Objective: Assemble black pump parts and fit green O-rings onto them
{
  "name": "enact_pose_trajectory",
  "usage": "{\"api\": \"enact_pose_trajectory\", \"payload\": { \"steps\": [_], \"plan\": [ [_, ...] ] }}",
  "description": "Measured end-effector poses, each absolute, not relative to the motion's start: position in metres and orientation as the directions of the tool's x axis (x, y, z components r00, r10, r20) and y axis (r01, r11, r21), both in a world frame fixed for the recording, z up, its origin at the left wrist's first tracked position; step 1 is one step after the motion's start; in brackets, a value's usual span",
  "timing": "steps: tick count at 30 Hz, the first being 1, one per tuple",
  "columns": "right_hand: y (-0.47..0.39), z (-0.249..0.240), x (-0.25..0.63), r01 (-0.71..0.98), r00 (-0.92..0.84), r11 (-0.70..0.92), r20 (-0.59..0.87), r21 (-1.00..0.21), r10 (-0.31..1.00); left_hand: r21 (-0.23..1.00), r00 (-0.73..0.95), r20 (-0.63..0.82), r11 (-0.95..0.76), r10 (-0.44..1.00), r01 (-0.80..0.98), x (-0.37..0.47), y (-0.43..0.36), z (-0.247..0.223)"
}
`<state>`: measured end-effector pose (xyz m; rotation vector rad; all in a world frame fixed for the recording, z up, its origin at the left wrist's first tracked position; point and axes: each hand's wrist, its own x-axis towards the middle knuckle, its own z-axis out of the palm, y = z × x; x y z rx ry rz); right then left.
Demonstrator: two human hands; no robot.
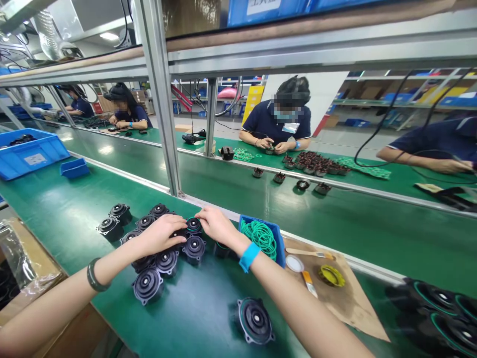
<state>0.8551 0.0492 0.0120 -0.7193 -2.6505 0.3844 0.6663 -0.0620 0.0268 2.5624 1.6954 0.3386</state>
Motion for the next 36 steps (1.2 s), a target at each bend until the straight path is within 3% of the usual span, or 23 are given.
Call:
{"api": "enact_pose_trajectory", "payload": {
  "steps": [7, 13, 17, 25, 30, 36],
  "plan": [
    [0.045, 0.004, 0.87, 0.352, -0.879, 0.905, 0.248, -0.238, 0.407, 0.037, 0.294, 0.08, -0.297, 0.953, 0.954, 0.684, -0.055, 0.029],
    [0.038, -0.008, 0.87, 0.461, -0.811, 0.864, 0.297, -0.205, 0.503, -0.001, 0.203, 0.05, -0.203, 0.978, 0.979, 0.699, -0.033, 0.024],
    [0.041, -0.005, 0.873, 0.515, -0.747, 0.816, 0.329, -0.262, 0.577, 0.02, 0.242, 0.049, -0.243, 0.969, 0.97, 0.695, -0.017, 0.024],
    [0.08, 0.001, 0.871, 0.497, -0.76, 0.79, 0.257, -0.36, 0.596, 0.058, 0.338, 0.06, -0.342, 0.939, 0.938, 0.688, -0.006, 0.023],
    [0.088, -0.006, 0.877, 0.507, -0.752, 0.79, 0.272, -0.344, 0.601, 0.032, 0.362, 0.06, -0.364, 0.93, 0.931, 0.691, -0.005, 0.024],
    [0.087, -0.007, 0.886, 0.427, -0.815, 0.867, 0.306, -0.257, 0.492, 0.021, 0.371, 0.048, -0.373, 0.927, 0.928, 0.692, -0.002, 0.026]
  ]
}}
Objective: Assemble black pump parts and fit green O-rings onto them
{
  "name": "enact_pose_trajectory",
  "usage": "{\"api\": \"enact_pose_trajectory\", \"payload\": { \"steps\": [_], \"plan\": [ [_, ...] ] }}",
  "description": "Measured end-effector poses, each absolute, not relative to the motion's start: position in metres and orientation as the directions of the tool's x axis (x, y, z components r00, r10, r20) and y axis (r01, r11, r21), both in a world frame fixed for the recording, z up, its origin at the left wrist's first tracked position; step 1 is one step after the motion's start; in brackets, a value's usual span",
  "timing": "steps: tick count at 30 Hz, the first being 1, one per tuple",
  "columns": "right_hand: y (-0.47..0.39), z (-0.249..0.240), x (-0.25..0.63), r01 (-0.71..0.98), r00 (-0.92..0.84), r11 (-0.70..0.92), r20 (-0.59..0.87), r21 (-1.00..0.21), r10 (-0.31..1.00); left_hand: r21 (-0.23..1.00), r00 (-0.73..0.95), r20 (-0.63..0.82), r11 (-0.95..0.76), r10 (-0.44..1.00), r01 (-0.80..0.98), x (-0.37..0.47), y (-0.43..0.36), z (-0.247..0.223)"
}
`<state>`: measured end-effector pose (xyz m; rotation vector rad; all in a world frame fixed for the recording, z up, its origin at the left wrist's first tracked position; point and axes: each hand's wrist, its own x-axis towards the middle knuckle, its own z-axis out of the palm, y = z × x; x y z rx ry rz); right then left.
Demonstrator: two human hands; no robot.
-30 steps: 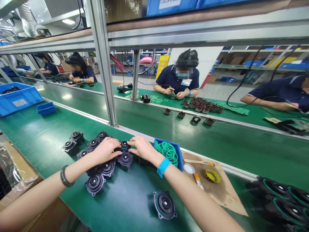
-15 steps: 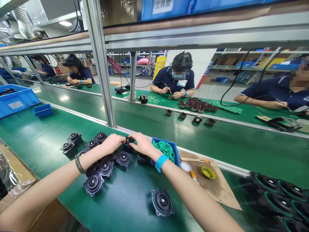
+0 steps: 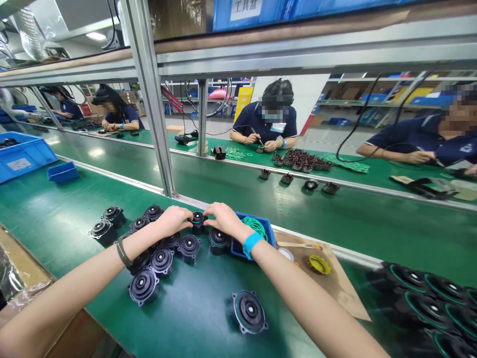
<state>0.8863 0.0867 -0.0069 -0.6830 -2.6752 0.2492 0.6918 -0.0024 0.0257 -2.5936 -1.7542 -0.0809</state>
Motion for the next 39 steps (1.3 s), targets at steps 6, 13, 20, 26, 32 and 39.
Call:
{"api": "enact_pose_trajectory", "payload": {
  "steps": [6, 13, 20, 26, 32, 39],
  "plan": [
    [0.082, -0.008, 0.892, 0.343, -0.87, 0.93, 0.329, -0.134, 0.368, 0.021, 0.37, 0.044, -0.371, 0.928, 0.928, 0.695, 0.0, 0.023],
    [0.094, -0.008, 0.895, 0.239, -0.917, 0.97, 0.316, -0.05, 0.243, 0.059, 0.379, 0.053, -0.382, 0.924, 0.922, 0.693, 0.001, 0.022],
    [0.095, -0.004, 0.899, 0.171, -0.934, 0.985, 0.318, 0.001, 0.162, 0.105, 0.394, 0.073, -0.4, 0.916, 0.91, 0.69, 0.001, 0.021],
    [0.089, -0.001, 0.904, 0.116, -0.948, 0.993, 0.3, 0.011, 0.107, 0.138, 0.409, 0.085, -0.417, 0.909, 0.898, 0.687, 0.004, 0.018],
    [0.087, 0.0, 0.899, 0.12, -0.947, 0.993, 0.299, -0.008, 0.117, 0.08, 0.415, 0.07, -0.42, 0.907, 0.904, 0.693, 0.006, 0.018],
    [0.096, -0.004, 0.899, 0.177, -0.922, 0.98, 0.332, -0.093, 0.198, -0.045, 0.406, 0.046, -0.404, 0.913, 0.914, 0.699, 0.009, 0.018]
  ]
}}
